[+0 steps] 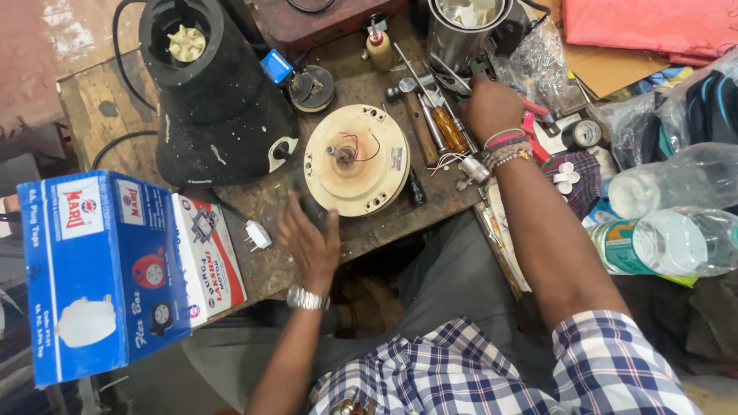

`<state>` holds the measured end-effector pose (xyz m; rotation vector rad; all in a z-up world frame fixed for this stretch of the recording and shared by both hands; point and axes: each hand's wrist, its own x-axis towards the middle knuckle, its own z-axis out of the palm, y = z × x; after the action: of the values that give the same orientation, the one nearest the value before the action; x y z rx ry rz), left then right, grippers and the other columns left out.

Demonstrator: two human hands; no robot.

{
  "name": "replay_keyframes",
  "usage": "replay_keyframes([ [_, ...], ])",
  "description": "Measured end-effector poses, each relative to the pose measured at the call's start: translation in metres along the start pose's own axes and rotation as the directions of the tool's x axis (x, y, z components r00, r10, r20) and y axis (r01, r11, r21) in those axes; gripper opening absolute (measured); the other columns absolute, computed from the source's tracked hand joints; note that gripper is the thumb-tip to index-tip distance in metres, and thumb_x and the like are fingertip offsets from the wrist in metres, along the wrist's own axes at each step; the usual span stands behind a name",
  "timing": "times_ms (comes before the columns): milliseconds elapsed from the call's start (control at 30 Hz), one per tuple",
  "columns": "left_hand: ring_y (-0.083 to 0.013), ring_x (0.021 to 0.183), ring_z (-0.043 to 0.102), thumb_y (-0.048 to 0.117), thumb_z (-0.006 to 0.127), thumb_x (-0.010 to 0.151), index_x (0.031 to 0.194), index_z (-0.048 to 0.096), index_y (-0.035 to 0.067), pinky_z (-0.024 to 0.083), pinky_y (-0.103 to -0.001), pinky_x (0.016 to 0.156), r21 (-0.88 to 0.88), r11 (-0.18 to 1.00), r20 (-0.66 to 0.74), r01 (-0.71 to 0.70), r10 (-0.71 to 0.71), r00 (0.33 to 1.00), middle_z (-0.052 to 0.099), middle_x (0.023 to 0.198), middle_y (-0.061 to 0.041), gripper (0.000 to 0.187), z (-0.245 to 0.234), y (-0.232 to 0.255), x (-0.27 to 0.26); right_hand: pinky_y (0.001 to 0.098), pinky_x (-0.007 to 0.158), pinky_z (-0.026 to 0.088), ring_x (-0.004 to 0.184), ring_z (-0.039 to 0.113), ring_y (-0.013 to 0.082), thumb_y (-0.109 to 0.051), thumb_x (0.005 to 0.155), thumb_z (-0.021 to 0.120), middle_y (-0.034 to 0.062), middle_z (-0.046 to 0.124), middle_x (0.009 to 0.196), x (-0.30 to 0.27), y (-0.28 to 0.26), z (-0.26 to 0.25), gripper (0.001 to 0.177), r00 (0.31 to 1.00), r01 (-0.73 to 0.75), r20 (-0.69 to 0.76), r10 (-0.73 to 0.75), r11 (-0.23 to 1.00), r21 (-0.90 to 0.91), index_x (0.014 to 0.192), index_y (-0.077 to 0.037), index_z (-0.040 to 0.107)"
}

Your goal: The person uses a screwdriver to remove screws from the base of a motor component. They then use a hammer to tap the component, likely to loosen it. Finally, they separate the base from the main motor body, revealing the internal copper windings.

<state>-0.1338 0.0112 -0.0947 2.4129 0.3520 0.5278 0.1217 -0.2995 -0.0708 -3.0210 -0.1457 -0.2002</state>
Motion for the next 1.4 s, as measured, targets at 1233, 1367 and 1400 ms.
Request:
replay_keyframes([
  [1233, -0.0422, 0.149, 0.038, 0.031, 0.065, 0.102, 0.15, 0.042, 0.0, 0.027, -0.059, 0.12, -0.076, 0.989, -0.167, -0.125, 0.111, 0.98, 0.051, 0.148, -0.022, 0.061, 0.009, -0.012, -0.012, 0.0508, 0.069, 0.059, 0.078, 0.072, 0.0405, -0.046, 0.077, 0.082, 0.0246, 0.074, 0.089, 0.004, -0.025, -0.034, 0.046, 0.996, -0.069, 0.055, 0.071, 0.997, -0.046, 0.087, -0.001, 0.078],
  [1367, -0.0377, 0.146, 0.044, 0.028, 0.065, 0.102, 0.147, 0.049, 0.005, 0.03, -0.056, 0.123, -0.102, 0.978, -0.217, -0.182, 0.156, 0.964, 0.057, 0.145, -0.017, 0.052, 0.009, -0.016, -0.015, 0.0502, 0.067, 0.056, 0.074, 0.071, 0.0395, -0.042, 0.084, 0.079, 0.0235, 0.073, 0.084, -0.033, -0.044, -0.106, 0.038, 0.998, -0.069, 0.001, 0.069, 0.996, 0.061, 0.088, -0.004, 0.079],
  [1400, -0.0371, 0.144, 0.046, 0.027, 0.065, 0.101, 0.146, 0.051, 0.007, 0.031, -0.055, 0.123, -0.071, 0.976, -0.237, -0.207, 0.185, 0.954, 0.058, 0.144, -0.016, 0.05, 0.008, -0.014, -0.016, 0.0485, 0.067, 0.056, 0.073, 0.071, 0.038, -0.039, 0.087, 0.078, 0.0221, 0.073, 0.083, -0.053, -0.049, -0.121, 0.033, 0.997, -0.061, -0.028, 0.066, 0.989, 0.136, 0.092, -0.006, 0.079],
])
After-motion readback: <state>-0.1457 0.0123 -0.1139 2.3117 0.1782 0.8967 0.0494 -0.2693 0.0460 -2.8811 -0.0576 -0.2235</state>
